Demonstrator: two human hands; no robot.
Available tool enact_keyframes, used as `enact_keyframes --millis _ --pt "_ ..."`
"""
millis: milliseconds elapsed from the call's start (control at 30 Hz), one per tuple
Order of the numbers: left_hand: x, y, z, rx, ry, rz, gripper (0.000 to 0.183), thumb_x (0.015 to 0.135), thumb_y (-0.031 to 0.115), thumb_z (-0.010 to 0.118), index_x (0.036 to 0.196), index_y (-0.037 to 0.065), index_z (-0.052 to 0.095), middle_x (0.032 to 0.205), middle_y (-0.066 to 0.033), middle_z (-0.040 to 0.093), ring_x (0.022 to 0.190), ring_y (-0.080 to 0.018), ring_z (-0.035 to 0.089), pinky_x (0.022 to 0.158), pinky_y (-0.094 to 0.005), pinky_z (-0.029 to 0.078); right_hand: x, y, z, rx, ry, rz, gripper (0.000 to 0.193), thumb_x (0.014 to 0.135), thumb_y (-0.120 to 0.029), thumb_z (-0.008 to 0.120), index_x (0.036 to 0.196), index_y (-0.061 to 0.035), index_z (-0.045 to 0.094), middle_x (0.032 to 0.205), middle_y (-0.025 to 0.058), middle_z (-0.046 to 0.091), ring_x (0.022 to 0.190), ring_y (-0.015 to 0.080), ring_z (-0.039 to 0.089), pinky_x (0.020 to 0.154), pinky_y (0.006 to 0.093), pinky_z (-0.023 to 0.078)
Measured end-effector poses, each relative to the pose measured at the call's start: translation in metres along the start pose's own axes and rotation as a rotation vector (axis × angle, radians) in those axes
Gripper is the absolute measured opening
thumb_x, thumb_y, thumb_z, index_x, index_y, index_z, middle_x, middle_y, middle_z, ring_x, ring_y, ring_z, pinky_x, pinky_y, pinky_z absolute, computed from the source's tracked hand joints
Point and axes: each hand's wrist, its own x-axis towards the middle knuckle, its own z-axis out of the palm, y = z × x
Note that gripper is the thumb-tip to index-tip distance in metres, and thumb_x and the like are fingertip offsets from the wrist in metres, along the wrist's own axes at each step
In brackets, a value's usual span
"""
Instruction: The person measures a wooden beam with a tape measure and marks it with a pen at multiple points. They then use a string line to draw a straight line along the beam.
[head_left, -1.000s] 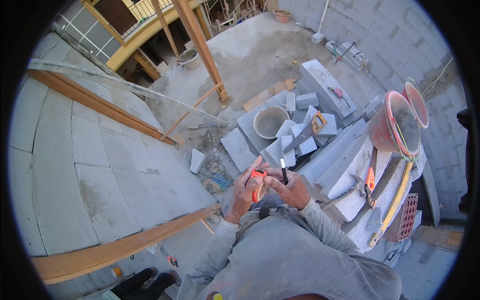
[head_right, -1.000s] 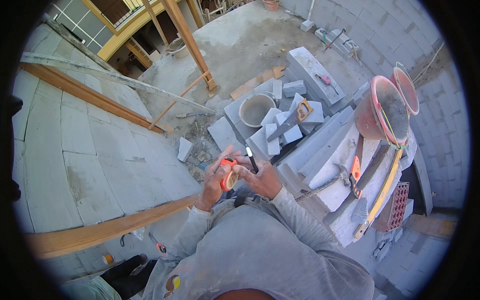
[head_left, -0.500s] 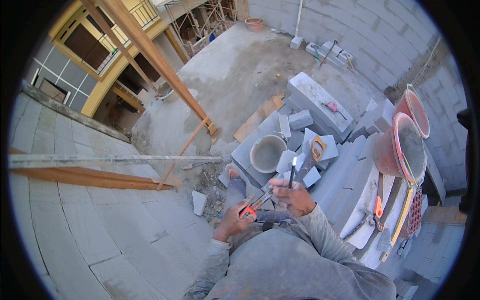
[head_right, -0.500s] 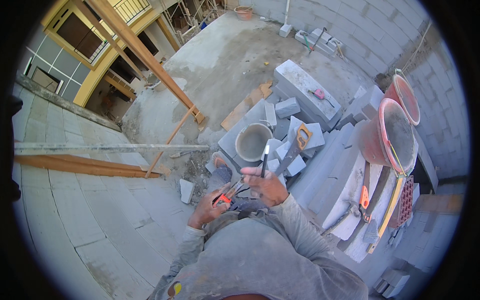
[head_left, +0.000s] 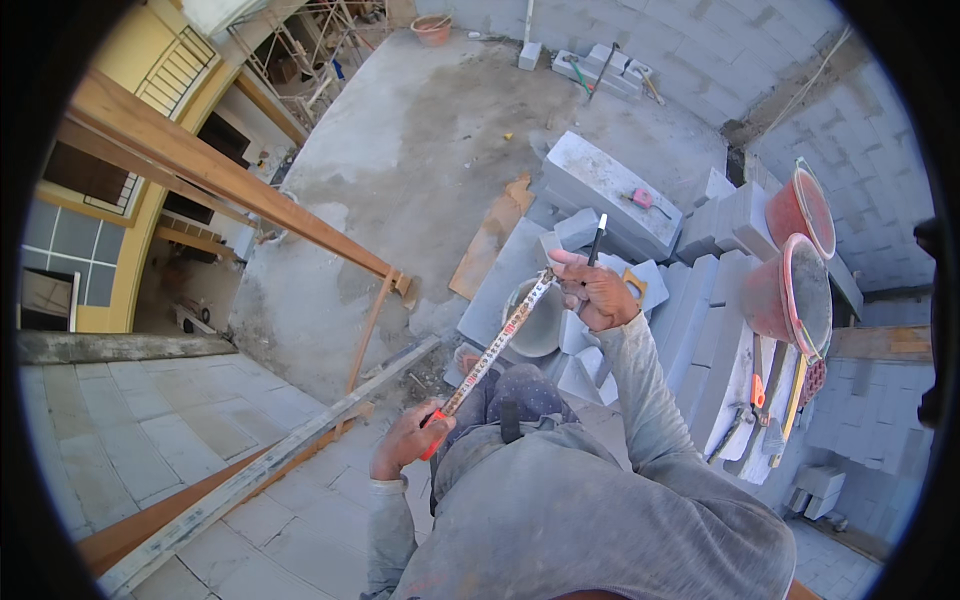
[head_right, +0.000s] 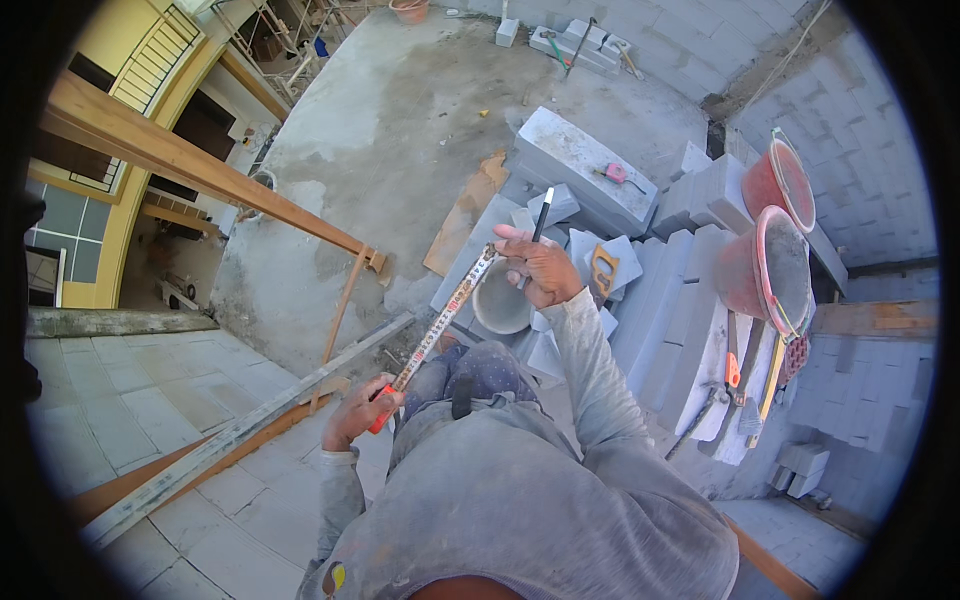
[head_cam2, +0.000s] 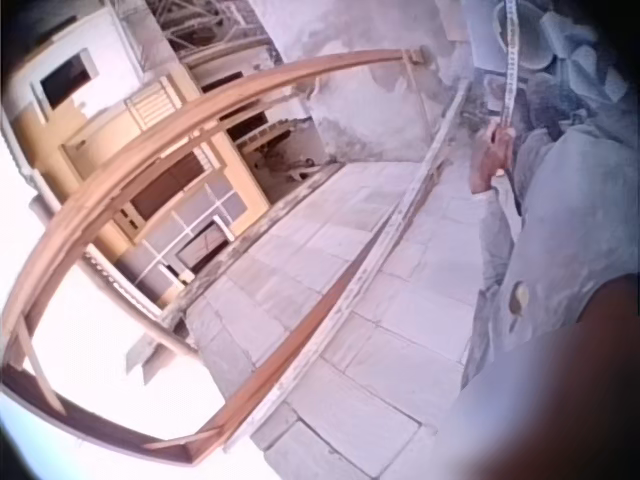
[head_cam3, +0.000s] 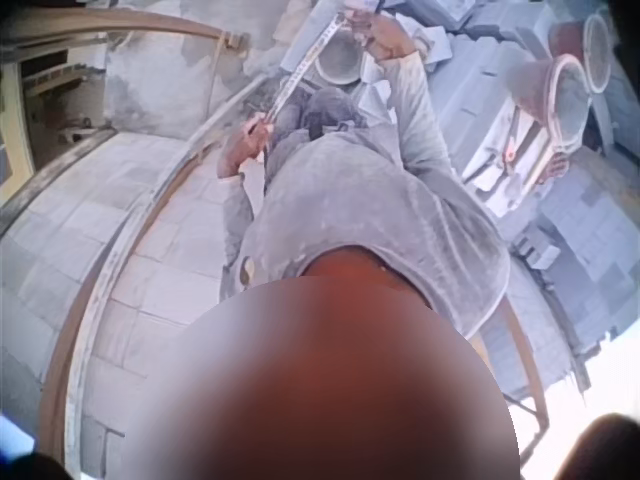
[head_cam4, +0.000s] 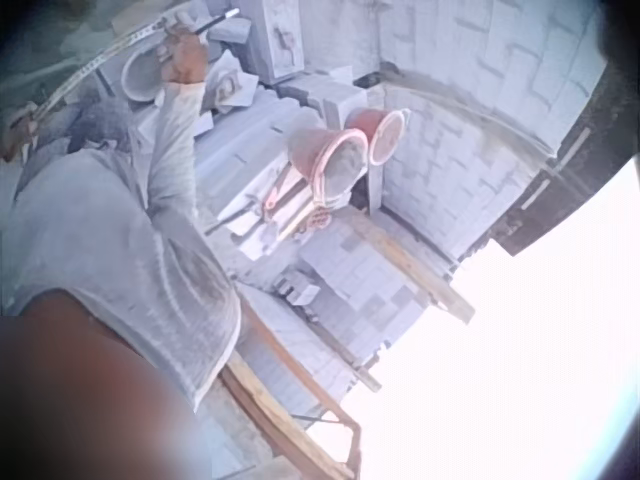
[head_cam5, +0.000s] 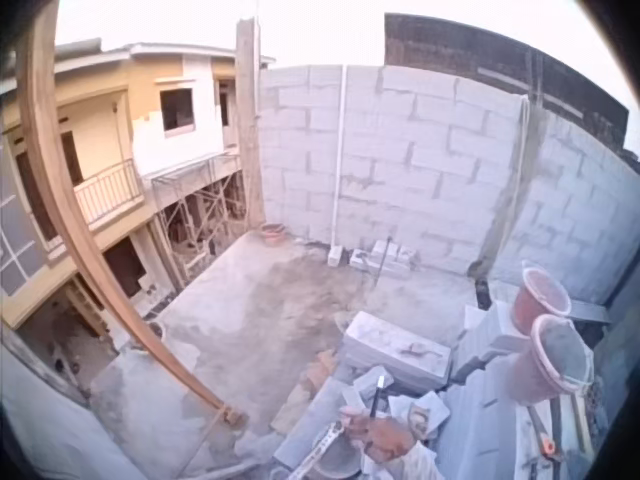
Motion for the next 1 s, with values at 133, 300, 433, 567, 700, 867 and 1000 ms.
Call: enact_keyframes --millis 133,300,433,567,700,867,1000 --pt "0.000 0.017 -0.038 -0.013 -0.035 -0.025 0.035 0.093 0.034 0.062 0.103 0.002 0.065 0.088 -0.0062 0.058 0.081 -0.0166 0.055 0.075 -0.0288 0.043 0.019 0.000 0.018 0.016 -0.005 -0.018 0.040 0.091 -0.004 0.068 0.129 0.0034 0.060 0.088 -0.0015 0.062 0.060 0.0066 0.047 0.056 0.0270 0.039" --pt "0.018 0.018 -0.062 -0.051 -0.092 -0.071 0.026 0.092 0.029 0.060 0.096 0.003 0.066 0.088 -0.0038 0.059 0.082 -0.0145 0.054 0.075 -0.0273 0.042 0.039 -0.005 0.030 0.084 0.008 -0.017 0.044 0.091 -0.003 0.067 0.133 0.0037 0.056 0.085 -0.0027 0.060 0.055 0.0052 0.042 0.056 0.0262 0.039" --pt "0.035 0.012 -0.089 -0.032 -0.095 -0.011 0.029 0.093 0.031 0.064 0.093 0.002 0.063 0.082 -0.0039 0.059 0.075 -0.0141 0.053 0.071 -0.0296 0.043 0.062 -0.012 0.043 0.105 -0.008 -0.022 0.047 0.094 -0.003 0.062 0.139 0.0011 0.051 0.090 -0.0019 0.061 0.057 0.0032 0.040 0.054 0.0230 0.037" --pt "0.056 0.009 -0.120 -0.083 -0.100 -0.021 0.030 0.097 0.033 0.062 0.094 0.003 0.067 0.084 -0.0015 0.061 0.079 -0.0121 0.054 0.074 -0.0285 0.044 0.094 -0.027 0.069 0.135 -0.017 -0.033 0.050 0.093 -0.004 0.062 0.141 0.0001 0.048 0.085 -0.0038 0.057 0.056 0.0035 0.040 0.054 0.0236 0.037" --pt "0.085 0.009 -0.157 0.009 -0.085 -0.047 0.032 0.099 0.034 0.061 0.097 0.004 0.071 0.084 -0.0004 0.064 0.083 -0.0114 0.056 0.077 -0.0284 0.044 0.144 -0.046 0.109 0.119 -0.036 -0.012 0.050 0.092 -0.005 0.063 0.140 -0.0003 0.049 0.083 -0.0050 0.055 0.055 0.0033 0.040 0.053 0.0234 0.036" --pt "0.153 0.009 -0.197 -0.020 0.059 -0.006 0.034 0.096 0.032 0.059 0.096 0.000 0.072 0.084 -0.0027 0.071 0.079 -0.0149 0.062 0.076 -0.0303 0.047 0.230 -0.086 0.152 0.012 -0.176 -0.047 0.048 0.094 -0.008 0.064 0.139 0.0002 0.051 0.088 -0.0031 0.058 0.056 0.0040 0.041 0.052 0.0229 0.035" --pt "0.246 0.014 -0.239 -0.380 0.093 -0.039 0.036 0.096 0.031 0.058 0.095 -0.002 0.072 0.086 -0.0081 0.073 0.078 -0.0171 0.065 0.073 -0.0305 0.051 0.328 -0.137 0.184 -0.161 -0.250 -0.097 0.041 0.098 -0.015 0.063 0.135 0.0010 0.053 0.095 0.0006 0.059 0.066 0.0057 0.047 0.056 0.0237 0.038"
